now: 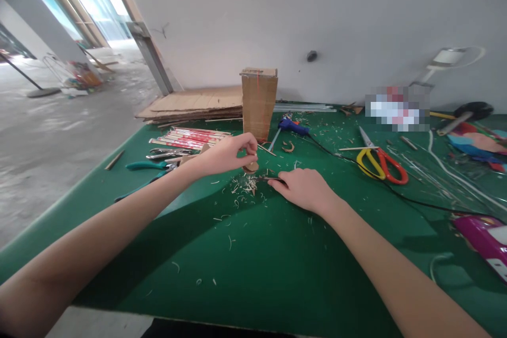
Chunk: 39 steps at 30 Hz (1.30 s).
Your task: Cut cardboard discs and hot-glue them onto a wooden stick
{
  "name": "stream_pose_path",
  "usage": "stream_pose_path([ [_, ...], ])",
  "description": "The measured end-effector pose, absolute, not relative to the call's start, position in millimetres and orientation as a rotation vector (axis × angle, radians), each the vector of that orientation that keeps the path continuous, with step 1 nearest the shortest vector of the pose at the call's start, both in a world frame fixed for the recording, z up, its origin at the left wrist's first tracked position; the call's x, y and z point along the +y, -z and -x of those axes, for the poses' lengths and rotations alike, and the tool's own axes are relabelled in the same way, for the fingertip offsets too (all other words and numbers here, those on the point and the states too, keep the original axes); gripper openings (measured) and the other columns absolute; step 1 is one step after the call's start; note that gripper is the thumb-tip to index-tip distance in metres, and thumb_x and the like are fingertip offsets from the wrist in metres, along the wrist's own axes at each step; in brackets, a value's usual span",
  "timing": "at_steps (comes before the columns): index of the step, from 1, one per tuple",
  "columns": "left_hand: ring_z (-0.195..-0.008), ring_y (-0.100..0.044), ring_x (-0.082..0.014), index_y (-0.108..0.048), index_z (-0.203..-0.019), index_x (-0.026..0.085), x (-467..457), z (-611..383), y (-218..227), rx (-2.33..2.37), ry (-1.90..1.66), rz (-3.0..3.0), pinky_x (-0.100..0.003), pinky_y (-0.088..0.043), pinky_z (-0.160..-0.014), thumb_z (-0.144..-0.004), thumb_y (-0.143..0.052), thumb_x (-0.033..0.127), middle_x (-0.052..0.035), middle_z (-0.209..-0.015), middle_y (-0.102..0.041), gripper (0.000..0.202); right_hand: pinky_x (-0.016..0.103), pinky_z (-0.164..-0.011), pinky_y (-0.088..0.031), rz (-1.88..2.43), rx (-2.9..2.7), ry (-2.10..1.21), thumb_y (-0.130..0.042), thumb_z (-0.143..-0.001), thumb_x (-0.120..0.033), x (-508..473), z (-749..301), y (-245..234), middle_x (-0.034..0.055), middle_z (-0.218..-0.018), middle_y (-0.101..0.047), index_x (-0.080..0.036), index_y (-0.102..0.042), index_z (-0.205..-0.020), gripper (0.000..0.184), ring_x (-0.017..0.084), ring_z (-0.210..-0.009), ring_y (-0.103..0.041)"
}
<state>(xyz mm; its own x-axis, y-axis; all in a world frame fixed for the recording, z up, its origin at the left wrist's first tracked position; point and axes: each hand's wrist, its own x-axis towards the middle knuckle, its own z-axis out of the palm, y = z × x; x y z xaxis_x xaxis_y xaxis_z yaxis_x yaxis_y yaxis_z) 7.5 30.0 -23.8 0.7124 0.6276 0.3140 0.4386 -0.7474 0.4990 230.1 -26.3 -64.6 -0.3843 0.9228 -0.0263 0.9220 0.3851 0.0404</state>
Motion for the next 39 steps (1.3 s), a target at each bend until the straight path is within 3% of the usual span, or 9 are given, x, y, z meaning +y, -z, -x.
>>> stream_pose_path([
  [9, -0.081, -0.062, -0.0135, -0.058, -0.093, 0.018, 36.1, -5.5, 21.5, 0.842, -0.708, -2.379, -0.027, -0.044, -0.068, -0.083, -0.052, 0.029, -0.0034, -0.089, -0.067, 0.016, 0.026, -0.044, -0.021, -1.748, 2.609, -0.122, -0.031, -0.09, -0.056, -28.3, -232.8, 60.2, 0.0019, -0.062, -0.063, -0.022, -0.052, -0.065, 0.047, 0.017, -0.051, -0.053],
  [12, -0.077, -0.062, -0.0134, -0.057, -0.088, 0.017, 39.2, -6.8, 21.0, 0.827, -0.763, -2.157, -0.027, -0.045, -0.066, -0.08, -0.056, 0.031, -0.0047, -0.085, -0.067, 0.016, 0.028, -0.045, -0.027, -1.757, 2.686, -0.258, -0.033, -0.091, -0.053, -26.9, -234.8, 58.3, 0.003, -0.067, -0.064, -0.021, -0.052, -0.066, 0.045, 0.02, -0.06, -0.057],
  [16, -0.076, -0.061, -0.0123, -0.056, -0.081, 0.017, 39.0, -9.0, 19.3, 0.711, -0.714, -1.824, -0.027, -0.044, -0.067, -0.079, -0.059, 0.033, -0.0044, -0.079, -0.066, 0.016, 0.038, -0.071, -0.044, -1.731, 2.99, -0.241, -0.043, -0.09, -0.042, -25.9, -235.0, 57.2, 0.0065, -0.086, -0.069, -0.019, -0.058, -0.087, 0.028, 0.023, -0.081, -0.062],
  [18, -0.072, -0.059, -0.0102, -0.056, -0.079, 0.017, 39.2, -9.8, 21.0, 0.686, -0.727, -1.698, -0.024, -0.042, -0.063, -0.078, -0.061, 0.032, -0.0027, -0.076, -0.065, 0.016, 0.039, -0.078, -0.045, -1.768, 3.143, -0.035, -0.047, -0.089, -0.036, -28.7, -232.9, 55.6, 0.0068, -0.09, -0.068, -0.019, -0.058, -0.092, 0.021, 0.022, -0.086, -0.062],
  [22, -0.07, -0.058, -0.0084, -0.056, -0.077, 0.016, 42.0, -13.2, 34.0, 0.763, -0.81, -1.417, -0.023, -0.038, -0.06, -0.077, -0.064, 0.029, -0.0019, -0.078, -0.063, 0.015, 0.032, -0.068, -0.051, -1.928, 3.288, 0.743, -0.045, -0.089, -0.03, -37.7, -224.5, 53.8, 0.0035, -0.083, -0.065, -0.021, -0.054, -0.09, 0.013, 0.017, -0.075, -0.062],
  [24, -0.071, -0.059, -0.0094, -0.056, -0.075, 0.015, 42.3, -17.0, 42.2, 0.888, -0.849, -1.261, -0.023, -0.037, -0.057, -0.077, -0.064, 0.027, -0.003, -0.078, -0.063, 0.014, 0.03, -0.067, -0.053, -2.003, 3.302, 0.9, -0.051, -0.086, -0.03, -39.7, -220.0, 55.6, 0.0038, -0.084, -0.064, -0.021, -0.052, -0.092, 0.011, 0.016, -0.074, -0.063],
  [27, -0.073, -0.061, -0.0108, -0.056, -0.072, 0.015, 39.1, -24.0, 49.9, 0.956, -0.835, -1.145, -0.024, -0.036, -0.056, -0.078, -0.063, 0.027, -0.0046, -0.079, -0.064, 0.015, 0.029, -0.062, -0.053, -2.126, 3.258, 0.739, -0.059, -0.08, -0.029, -37.4, -216.1, 61.0, 0.0053, -0.087, -0.064, -0.02, -0.053, -0.094, 0.017, 0.017, -0.074, -0.063],
  [32, -0.075, -0.061, -0.0105, -0.054, -0.071, 0.016, 33.1, -29.1, 50.5, 0.978, -0.805, -1.169, -0.024, -0.037, -0.057, -0.079, -0.061, 0.031, -0.0049, -0.085, -0.066, 0.019, 0.03, -0.062, -0.053, -2.173, 3.277, 0.495, -0.053, -0.084, -0.027, -30.6, -219.4, 67.1, 0.0044, -0.083, -0.066, -0.021, -0.059, -0.087, 0.009, 0.017, -0.072, -0.063],
  [39, -0.069, -0.056, -0.0111, -0.053, -0.079, 0.017, 33.6, -26.6, 54.5, 1.06, -0.701, -1.717, -0.025, -0.041, -0.06, -0.076, -0.063, 0.025, -0.0016, -0.076, -0.063, 0.013, 0.029, -0.055, -0.049, -2.263, 3.225, 0.345, -0.048, -0.087, -0.03, -29.5, -223.3, 66.2, 0.0063, -0.082, -0.065, -0.021, -0.059, -0.086, 0.014, 0.018, -0.069, -0.061],
])
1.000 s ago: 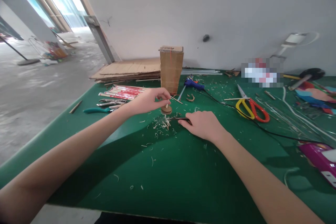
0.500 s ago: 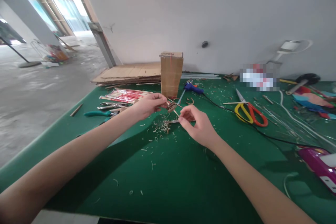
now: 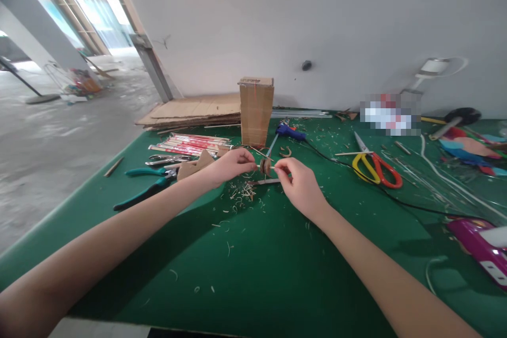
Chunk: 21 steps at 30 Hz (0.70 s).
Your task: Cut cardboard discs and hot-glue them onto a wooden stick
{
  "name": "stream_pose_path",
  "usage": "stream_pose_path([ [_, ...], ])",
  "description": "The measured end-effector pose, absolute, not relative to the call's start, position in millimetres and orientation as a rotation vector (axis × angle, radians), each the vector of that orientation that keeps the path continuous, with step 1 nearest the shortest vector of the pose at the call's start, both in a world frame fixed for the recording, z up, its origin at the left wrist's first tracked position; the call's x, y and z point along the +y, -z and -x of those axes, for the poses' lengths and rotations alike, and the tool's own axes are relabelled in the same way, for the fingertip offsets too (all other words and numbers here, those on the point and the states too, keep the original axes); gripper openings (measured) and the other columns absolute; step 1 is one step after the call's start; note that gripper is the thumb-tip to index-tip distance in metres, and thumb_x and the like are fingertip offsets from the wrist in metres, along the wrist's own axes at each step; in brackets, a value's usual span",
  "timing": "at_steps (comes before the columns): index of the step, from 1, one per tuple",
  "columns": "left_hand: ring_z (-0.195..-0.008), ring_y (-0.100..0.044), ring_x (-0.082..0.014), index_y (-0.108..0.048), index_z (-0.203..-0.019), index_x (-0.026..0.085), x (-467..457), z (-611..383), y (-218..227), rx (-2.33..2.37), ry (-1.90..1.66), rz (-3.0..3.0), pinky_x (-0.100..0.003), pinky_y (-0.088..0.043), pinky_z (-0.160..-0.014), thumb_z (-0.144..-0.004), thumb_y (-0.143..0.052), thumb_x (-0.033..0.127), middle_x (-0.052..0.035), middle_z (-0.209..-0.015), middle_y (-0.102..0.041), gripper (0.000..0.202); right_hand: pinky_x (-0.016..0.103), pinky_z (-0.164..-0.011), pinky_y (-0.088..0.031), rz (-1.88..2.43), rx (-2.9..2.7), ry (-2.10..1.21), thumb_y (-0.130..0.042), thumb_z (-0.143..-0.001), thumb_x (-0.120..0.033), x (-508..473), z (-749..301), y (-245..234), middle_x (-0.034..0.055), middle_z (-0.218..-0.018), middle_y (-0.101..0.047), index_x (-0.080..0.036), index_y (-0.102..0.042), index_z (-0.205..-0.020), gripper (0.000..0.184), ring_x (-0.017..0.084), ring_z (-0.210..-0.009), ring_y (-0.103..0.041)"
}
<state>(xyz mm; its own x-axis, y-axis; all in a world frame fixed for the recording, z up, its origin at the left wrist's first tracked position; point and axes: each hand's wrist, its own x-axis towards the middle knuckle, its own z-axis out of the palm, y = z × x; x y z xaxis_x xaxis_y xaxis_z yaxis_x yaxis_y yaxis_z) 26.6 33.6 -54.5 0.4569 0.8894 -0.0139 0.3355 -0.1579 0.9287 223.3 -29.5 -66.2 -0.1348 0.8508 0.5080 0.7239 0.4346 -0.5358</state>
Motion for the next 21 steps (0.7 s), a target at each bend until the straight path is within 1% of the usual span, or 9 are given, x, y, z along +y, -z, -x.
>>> stream_pose_path([
  [3, -0.074, -0.059, -0.0133, -0.053, -0.083, 0.016, 34.6, -24.1, 57.3, 1.027, -0.666, -1.974, -0.028, -0.045, -0.067, -0.077, -0.059, 0.023, -0.0016, -0.077, -0.063, 0.011, 0.029, -0.055, -0.05, 1.309, -1.879, -0.242, -0.048, -0.088, -0.031, -28.2, -224.5, 68.4, 0.0063, -0.082, -0.065, -0.021, -0.058, -0.086, 0.014, 0.018, -0.067, -0.062],
  [5, -0.081, -0.06, -0.0156, -0.054, -0.088, 0.016, 34.6, -21.7, 57.5, 1.009, -0.653, -2.149, -0.031, -0.047, -0.073, -0.078, -0.055, 0.022, -0.0041, -0.085, -0.064, 0.011, 0.029, -0.056, -0.051, 1.288, -1.89, -0.248, -0.048, -0.088, -0.03, -27.4, -225.1, 69.5, 0.006, -0.082, -0.064, -0.02, -0.058, -0.086, 0.013, 0.017, -0.068, -0.061],
  [7, -0.094, -0.059, -0.0185, -0.054, -0.101, 0.016, 32.5, -19.9, 54.9, 0.957, -0.652, -2.302, -0.035, -0.046, -0.082, -0.077, -0.051, 0.017, -0.0078, -0.1, -0.064, 0.024, 0.029, -0.058, -0.051, 1.277, -1.926, -0.227, -0.049, -0.088, -0.027, -27.3, -224.8, 69.3, 0.0057, -0.082, -0.064, -0.02, -0.058, -0.086, 0.012, 0.017, -0.068, -0.061],
  [9, -0.109, -0.053, -0.0215, -0.048, -0.118, 0.017, 27.6, -20.1, 49.6, 0.887, -0.656, -2.402, -0.038, -0.044, -0.09, -0.073, -0.051, 0.013, -0.0112, -0.118, -0.058, 0.045, 0.028, -0.059, -0.05, 1.271, -1.97, -0.202, -0.049, -0.087, -0.024, -27.8, -223.5, 68.0, 0.0054, -0.082, -0.064, -0.02, -0.058, -0.085, 0.01, 0.017, -0.069, -0.06],
  [11, -0.114, -0.05, -0.0237, -0.043, -0.126, 0.016, 21.1, -22.6, 43.6, 0.859, -0.648, -2.43, -0.039, -0.042, -0.093, -0.072, -0.053, 0.016, -0.0128, -0.126, -0.054, 0.055, 0.028, -0.06, -0.049, 1.258, -2.003, -0.193, -0.05, -0.086, -0.021, -28.9, -221.5, 66.3, 0.0051, -0.082, -0.064, -0.019, -0.059, -0.085, 0.009, 0.017, -0.071, -0.06],
  [13, -0.113, -0.05, -0.0243, -0.048, -0.122, 0.016, 15.6, -26.6, 40.3, 0.884, -0.68, -2.453, -0.04, -0.042, -0.092, -0.077, -0.053, 0.024, -0.0123, -0.122, -0.056, 0.046, 0.028, -0.063, -0.05, 1.234, -2.021, -0.198, -0.05, -0.086, -0.02, -29.9, -219.4, 65.2, 0.0047, -0.083, -0.065, -0.019, -0.059, -0.086, 0.01, 0.016, -0.073, -0.061],
  [17, -0.099, -0.054, -0.0209, -0.061, -0.089, 0.019, 13.7, -32.8, 44.7, 0.881, -0.706, -2.614, -0.039, -0.039, -0.09, -0.083, -0.05, 0.029, -0.0041, -0.096, -0.066, 0.016, 0.03, -0.068, -0.051, 1.199, -2.038, -0.223, -0.05, -0.087, -0.022, -30.7, -216.8, 66.0, 0.0044, -0.085, -0.066, -0.02, -0.06, -0.088, 0.01, 0.017, -0.076, -0.063],
  [19, -0.094, -0.054, -0.0195, -0.061, -0.08, 0.02, 15.5, -33.5, 48.0, 0.891, -0.687, -2.656, -0.037, -0.038, -0.088, -0.084, -0.049, 0.027, -0.0018, -0.089, -0.066, 0.015, 0.031, -0.07, -0.052, 1.211, -2.031, -0.271, -0.05, -0.088, -0.024, -30.8, -216.7, 67.1, 0.0049, -0.087, -0.068, -0.02, -0.059, -0.092, 0.01, 0.018, -0.079, -0.065],
  [21, -0.092, -0.053, -0.0194, -0.061, -0.078, 0.02, 16.5, -32.9, 48.9, 0.902, -0.681, -2.684, -0.036, -0.038, -0.086, -0.084, -0.05, 0.03, -0.0016, -0.087, -0.065, 0.015, 0.033, -0.073, -0.053, 1.219, -2.007, -0.353, -0.049, -0.088, -0.025, -31.2, -217.0, 67.9, 0.006, -0.092, -0.069, -0.021, -0.056, -0.103, 0.017, 0.019, -0.083, -0.067],
])
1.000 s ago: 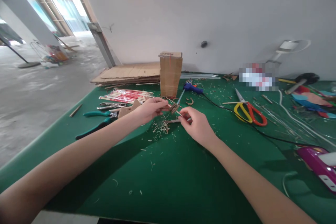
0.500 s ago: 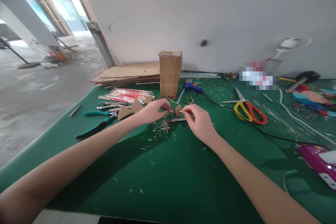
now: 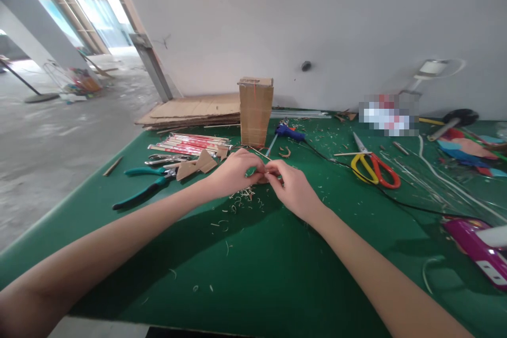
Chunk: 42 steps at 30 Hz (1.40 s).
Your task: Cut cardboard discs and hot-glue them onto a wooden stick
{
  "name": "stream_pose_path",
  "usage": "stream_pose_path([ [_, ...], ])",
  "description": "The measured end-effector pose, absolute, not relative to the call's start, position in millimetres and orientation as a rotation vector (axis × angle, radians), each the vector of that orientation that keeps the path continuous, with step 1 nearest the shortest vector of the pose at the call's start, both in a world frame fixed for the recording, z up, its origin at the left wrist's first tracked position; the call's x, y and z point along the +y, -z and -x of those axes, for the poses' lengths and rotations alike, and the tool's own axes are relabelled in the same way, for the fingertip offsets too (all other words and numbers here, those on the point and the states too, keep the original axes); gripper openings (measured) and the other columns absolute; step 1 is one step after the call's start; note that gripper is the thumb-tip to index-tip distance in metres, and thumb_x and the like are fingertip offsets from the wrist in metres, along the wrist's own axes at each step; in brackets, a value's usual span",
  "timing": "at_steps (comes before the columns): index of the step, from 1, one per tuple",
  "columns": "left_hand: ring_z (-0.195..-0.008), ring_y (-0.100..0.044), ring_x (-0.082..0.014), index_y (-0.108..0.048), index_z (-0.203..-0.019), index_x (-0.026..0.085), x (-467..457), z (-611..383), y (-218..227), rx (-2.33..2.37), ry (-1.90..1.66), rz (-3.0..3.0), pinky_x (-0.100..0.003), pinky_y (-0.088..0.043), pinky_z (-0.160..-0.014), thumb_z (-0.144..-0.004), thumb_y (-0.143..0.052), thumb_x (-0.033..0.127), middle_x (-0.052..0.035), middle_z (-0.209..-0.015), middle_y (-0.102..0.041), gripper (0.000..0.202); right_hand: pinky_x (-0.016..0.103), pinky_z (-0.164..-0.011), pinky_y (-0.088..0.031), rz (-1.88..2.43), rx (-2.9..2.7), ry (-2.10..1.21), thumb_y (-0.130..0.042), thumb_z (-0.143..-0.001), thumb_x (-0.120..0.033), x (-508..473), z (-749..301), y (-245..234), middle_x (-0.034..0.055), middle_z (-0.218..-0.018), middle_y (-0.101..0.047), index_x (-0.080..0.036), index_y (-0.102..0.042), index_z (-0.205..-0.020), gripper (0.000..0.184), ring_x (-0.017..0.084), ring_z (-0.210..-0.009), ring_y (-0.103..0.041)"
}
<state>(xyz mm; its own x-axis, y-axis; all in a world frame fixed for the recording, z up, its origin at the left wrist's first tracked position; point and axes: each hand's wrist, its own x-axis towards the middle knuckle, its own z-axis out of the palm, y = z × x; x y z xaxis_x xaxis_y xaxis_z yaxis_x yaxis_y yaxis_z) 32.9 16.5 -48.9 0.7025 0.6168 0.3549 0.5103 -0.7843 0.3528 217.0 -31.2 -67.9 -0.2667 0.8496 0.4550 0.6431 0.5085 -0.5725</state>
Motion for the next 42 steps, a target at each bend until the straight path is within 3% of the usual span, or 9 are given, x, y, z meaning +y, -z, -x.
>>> stream_pose_path([
  [5, -0.097, -0.05, -0.0221, -0.062, -0.081, 0.02, 17.4, -29.1, 43.9, 0.953, -0.713, -2.737, -0.035, -0.038, -0.084, -0.082, -0.053, 0.034, -0.0043, -0.098, -0.063, 0.017, 0.039, -0.082, -0.052, 1.182, -2.015, -0.437, -0.041, -0.093, -0.033, -33.2, -218.7, 65.8, 0.0083, -0.106, -0.068, -0.023, -0.038, -0.134, 0.043, 0.021, -0.091, -0.066],
  [8, -0.097, -0.05, -0.0216, -0.061, -0.081, 0.019, 22.3, -25.2, 41.4, 1.009, -0.765, -2.711, -0.035, -0.038, -0.085, -0.08, -0.051, 0.028, -0.0052, -0.102, -0.061, 0.013, 0.047, -0.098, -0.041, 1.18, -2.042, -0.172, -0.031, -0.096, -0.035, -32.5, -221.1, 63.5, 0.0088, -0.13, -0.054, -0.027, -0.048, -0.131, 0.04, 0.025, -0.119, -0.05],
  [11, -0.092, -0.053, -0.019, -0.059, -0.076, 0.018, 29.0, -20.3, 40.0, 1.007, -0.782, -2.669, -0.035, -0.036, -0.088, -0.079, -0.05, 0.025, -0.0043, -0.093, -0.063, 0.012, 0.053, -0.105, -0.029, 1.3, -2.023, 0.151, -0.03, -0.096, -0.034, -28.5, -225.6, 64.9, 0.0082, -0.142, -0.039, -0.024, -0.062, -0.118, 0.04, 0.03, -0.13, -0.033],
  [14, -0.089, -0.054, -0.0177, -0.056, -0.072, 0.018, 33.5, -16.4, 38.9, 0.991, -0.761, -2.646, -0.036, -0.035, -0.089, -0.08, -0.049, 0.024, -0.0029, -0.086, -0.064, 0.012, 0.056, -0.105, -0.027, 1.384, -2.039, 0.314, -0.032, -0.095, -0.03, -21.0, -232.0, 72.2, 0.0105, -0.143, -0.038, -0.019, -0.067, -0.11, 0.04, 0.033, -0.13, -0.03],
  [20, -0.09, -0.055, -0.0179, -0.057, -0.072, 0.018, 36.1, -14.6, 35.6, 1.032, -0.721, -2.589, -0.037, -0.036, -0.091, -0.078, -0.049, 0.023, -0.0039, -0.087, -0.065, 0.011, 0.054, -0.102, -0.033, 1.379, -2.093, 0.285, -0.031, -0.093, -0.025, -5.3, -244.0, 88.7, 0.0125, -0.133, -0.048, -0.016, -0.07, -0.095, 0.04, 0.032, -0.125, -0.035],
  [27, -0.083, -0.057, -0.0192, -0.06, -0.067, 0.018, 44.2, -10.1, 35.0, 1.068, -0.66, -2.507, -0.036, -0.042, -0.08, -0.075, -0.051, 0.025, -0.0064, -0.085, -0.066, 0.014, 0.054, -0.098, -0.037, 1.272, -2.15, 0.26, -0.034, -0.091, -0.021, -2.8, -246.1, 91.5, 0.0128, -0.131, -0.052, -0.017, -0.065, -0.105, 0.034, 0.03, -0.121, -0.04],
  [35, -0.071, -0.056, -0.0168, -0.061, -0.067, 0.018, 47.1, -6.0, 36.1, 1.01, -0.611, -2.508, -0.032, -0.04, -0.066, -0.078, -0.047, 0.027, -0.0053, -0.076, -0.065, 0.02, 0.054, -0.097, -0.037, 1.279, -2.256, 0.201, -0.034, -0.09, -0.015, -0.4, -247.7, 101.9, 0.0117, -0.132, -0.052, -0.018, -0.062, -0.11, 0.035, 0.029, -0.123, -0.04],
  [42, -0.058, -0.052, -0.0135, -0.064, -0.071, 0.018, 47.9, -5.0, 35.3, 1.115, -0.538, -2.428, -0.029, -0.035, -0.056, -0.079, -0.05, 0.037, -0.0045, -0.072, -0.065, 0.025, 0.063, -0.101, -0.024, 1.362, -2.411, 0.205, -0.033, -0.09, -0.014, -9.9, -248.2, 90.0, 0.0059, -0.13, -0.054, -0.029, -0.063, -0.111, 0.039, 0.028, -0.122, -0.042],
])
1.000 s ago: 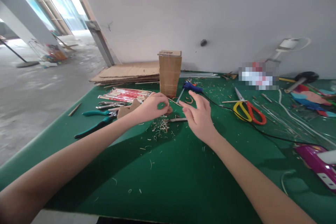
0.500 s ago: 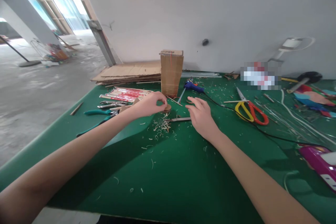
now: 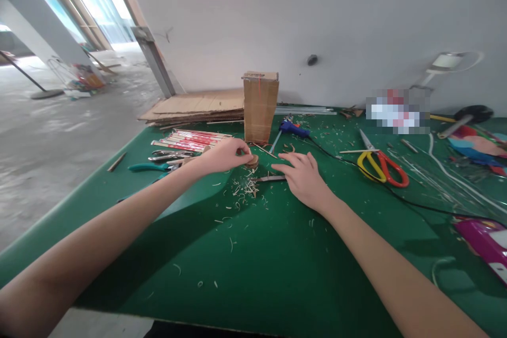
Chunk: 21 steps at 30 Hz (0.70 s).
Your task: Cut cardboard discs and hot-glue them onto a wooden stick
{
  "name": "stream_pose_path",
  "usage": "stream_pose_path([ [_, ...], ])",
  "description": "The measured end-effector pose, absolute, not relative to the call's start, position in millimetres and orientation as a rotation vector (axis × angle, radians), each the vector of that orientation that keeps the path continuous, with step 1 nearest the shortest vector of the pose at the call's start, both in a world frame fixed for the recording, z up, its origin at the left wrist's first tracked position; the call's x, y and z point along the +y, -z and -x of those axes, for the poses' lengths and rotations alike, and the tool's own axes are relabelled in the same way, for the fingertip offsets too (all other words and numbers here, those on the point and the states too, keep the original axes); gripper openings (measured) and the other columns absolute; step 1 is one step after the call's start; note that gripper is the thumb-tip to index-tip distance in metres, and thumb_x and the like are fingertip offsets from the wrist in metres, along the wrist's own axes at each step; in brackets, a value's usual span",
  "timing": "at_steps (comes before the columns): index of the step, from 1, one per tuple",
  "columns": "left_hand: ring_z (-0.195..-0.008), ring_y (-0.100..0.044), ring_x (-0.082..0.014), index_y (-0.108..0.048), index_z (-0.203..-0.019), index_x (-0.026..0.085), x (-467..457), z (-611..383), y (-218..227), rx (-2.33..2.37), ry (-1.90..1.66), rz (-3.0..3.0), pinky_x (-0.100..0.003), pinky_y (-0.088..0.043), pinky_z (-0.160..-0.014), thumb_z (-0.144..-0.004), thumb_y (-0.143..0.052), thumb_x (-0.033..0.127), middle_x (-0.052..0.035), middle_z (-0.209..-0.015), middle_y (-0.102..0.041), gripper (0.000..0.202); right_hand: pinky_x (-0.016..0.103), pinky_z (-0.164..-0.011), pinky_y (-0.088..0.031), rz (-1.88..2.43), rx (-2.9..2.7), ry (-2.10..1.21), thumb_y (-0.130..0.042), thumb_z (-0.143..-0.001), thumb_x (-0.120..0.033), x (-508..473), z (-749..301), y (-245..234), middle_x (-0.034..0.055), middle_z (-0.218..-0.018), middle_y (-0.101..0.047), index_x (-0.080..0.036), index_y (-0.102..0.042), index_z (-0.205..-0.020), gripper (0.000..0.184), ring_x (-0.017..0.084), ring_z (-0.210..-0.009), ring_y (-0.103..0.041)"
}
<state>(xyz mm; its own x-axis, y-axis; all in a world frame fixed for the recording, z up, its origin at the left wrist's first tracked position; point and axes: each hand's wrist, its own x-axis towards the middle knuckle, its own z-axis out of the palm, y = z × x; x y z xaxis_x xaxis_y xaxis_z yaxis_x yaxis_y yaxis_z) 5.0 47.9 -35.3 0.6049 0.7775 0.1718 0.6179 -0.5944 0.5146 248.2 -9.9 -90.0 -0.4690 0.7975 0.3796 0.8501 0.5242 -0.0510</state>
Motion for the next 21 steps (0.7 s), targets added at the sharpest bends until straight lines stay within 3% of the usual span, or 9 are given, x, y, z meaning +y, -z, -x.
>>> stream_pose_path([
  [3, -0.058, -0.052, -0.0125, -0.064, -0.069, 0.017, 46.3, -3.6, 31.6, 1.13, -0.518, -2.449, -0.029, -0.035, -0.056, -0.079, -0.049, 0.036, -0.0048, -0.072, -0.065, 0.026, 0.063, -0.102, -0.022, 1.354, -2.49, 0.156, -0.033, -0.093, -0.023, -11.3, -250.6, 84.6, 0.0043, -0.131, -0.053, -0.032, -0.06, -0.118, 0.038, 0.028, -0.122, -0.042],
  [5, -0.06, -0.052, -0.0124, -0.064, -0.07, 0.016, 44.8, -3.0, 29.1, 1.145, -0.496, -2.455, -0.029, -0.035, -0.056, -0.079, -0.048, 0.038, -0.005, -0.074, -0.065, 0.027, 0.063, -0.102, -0.023, 1.359, -2.564, 0.104, -0.037, -0.093, -0.038, -11.3, -251.9, 83.0, 0.0045, -0.135, -0.051, -0.033, -0.055, -0.125, 0.037, 0.03, -0.124, -0.04],
  [8, -0.061, -0.052, -0.013, -0.063, -0.072, 0.017, 43.2, -2.6, 27.5, 1.17, -0.463, -2.448, -0.028, -0.036, -0.057, -0.079, -0.048, 0.04, -0.0045, -0.075, -0.064, 0.029, 0.06, -0.102, -0.027, 1.405, -2.63, 0.046, -0.037, -0.089, -0.055, -11.7, -252.0, 82.8, 0.0055, -0.138, -0.047, -0.034, -0.05, -0.13, 0.048, 0.031, -0.126, -0.038],
  [11, -0.063, -0.053, -0.0143, -0.063, -0.074, 0.017, 43.0, -2.8, 28.4, 1.19, -0.444, -2.433, -0.029, -0.036, -0.058, -0.078, -0.048, 0.04, -0.0044, -0.073, -0.063, 0.027, 0.062, -0.103, -0.024, 1.477, -2.617, 0.109, -0.028, -0.091, -0.055, -13.4, -250.0, 83.4, 0.005, -0.143, -0.041, -0.035, -0.049, -0.132, 0.049, 0.032, -0.13, -0.034],
  [15, -0.064, -0.054, -0.0144, -0.06, -0.073, 0.017, 43.5, -2.8, 30.1, 1.195, -0.442, -2.409, -0.029, -0.037, -0.058, -0.079, -0.048, 0.04, -0.0046, -0.073, -0.062, 0.026, 0.073, -0.101, -0.009, 1.551, -2.583, 0.197, -0.027, -0.089, -0.061, -16.5, -246.8, 86.6, 0.0062, -0.152, -0.026, -0.036, -0.029, -0.143, 0.06, 0.037, -0.137, -0.02],
  [21, -0.066, -0.055, -0.0143, -0.056, -0.074, 0.018, 45.5, -2.0, 33.8, 1.174, -0.476, -2.412, -0.028, -0.037, -0.059, -0.079, -0.049, 0.037, -0.0045, -0.075, -0.062, 0.021, 0.073, -0.103, -0.002, 1.625, -2.592, 0.068, -0.027, -0.087, -0.064, -16.8, -244.0, 92.5, 0.0044, -0.153, -0.022, -0.038, -0.022, -0.145, 0.064, 0.038, -0.138, -0.015],
])
